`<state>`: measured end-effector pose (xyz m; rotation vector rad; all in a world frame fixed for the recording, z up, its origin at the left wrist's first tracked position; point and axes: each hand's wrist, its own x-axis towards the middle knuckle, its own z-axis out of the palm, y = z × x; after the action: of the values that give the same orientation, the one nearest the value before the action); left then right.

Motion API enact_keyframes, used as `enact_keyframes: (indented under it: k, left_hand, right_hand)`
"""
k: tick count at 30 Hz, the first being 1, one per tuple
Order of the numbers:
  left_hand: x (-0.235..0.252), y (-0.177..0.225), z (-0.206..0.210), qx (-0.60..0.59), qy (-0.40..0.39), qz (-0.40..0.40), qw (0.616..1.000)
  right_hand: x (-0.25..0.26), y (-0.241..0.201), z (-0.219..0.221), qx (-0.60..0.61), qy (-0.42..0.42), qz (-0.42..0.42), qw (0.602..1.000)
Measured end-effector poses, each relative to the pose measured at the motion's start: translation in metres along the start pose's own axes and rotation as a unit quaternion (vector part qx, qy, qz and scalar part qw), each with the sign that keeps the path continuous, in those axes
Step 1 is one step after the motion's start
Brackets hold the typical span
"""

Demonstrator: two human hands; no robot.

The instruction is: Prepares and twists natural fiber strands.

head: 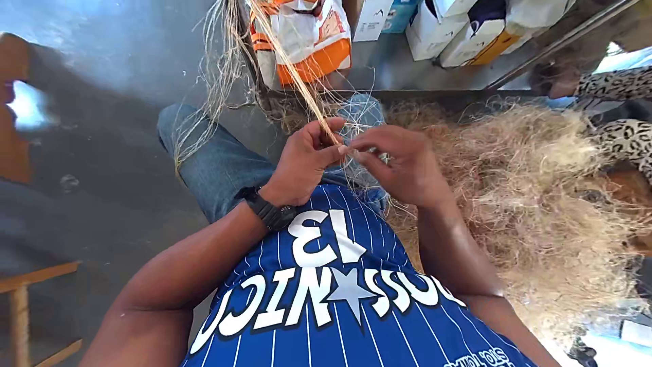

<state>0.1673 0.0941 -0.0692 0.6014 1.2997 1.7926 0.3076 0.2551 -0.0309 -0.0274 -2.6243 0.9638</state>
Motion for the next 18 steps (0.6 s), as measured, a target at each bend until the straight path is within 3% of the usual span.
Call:
enact_keyframes:
  k: [4, 11, 13, 16, 18]
  left_hand:
    - [-0.002, 0.001, -0.005, 0.01, -0.002, 0.002, 1.0]
    - [0.0, 0.003, -0.005, 0.027, -0.02, -0.031, 0.999]
    - [0.0, 0.004, -0.005, 0.023, -0.029, -0.04, 0.999]
    - [0.0, 0.005, -0.002, 0.015, -0.033, -0.044, 0.998]
    - [0.001, 0.007, 0.0, 0.014, -0.039, -0.053, 0.998]
  right_hand:
    - [0.016, 0.003, 0.017, 0.005, -0.05, 0.046, 0.998]
    - [-0.028, 0.002, -0.026, 0.103, -0.194, 0.117, 0.969]
    - [-0.037, 0.004, -0.03, 0.084, -0.153, 0.133, 0.976]
    - [-0.032, 0.0, -0.023, 0.065, -0.004, 0.117, 0.991]
    - [-0.021, -0.006, -0.014, 0.067, 0.045, 0.098, 0.992]
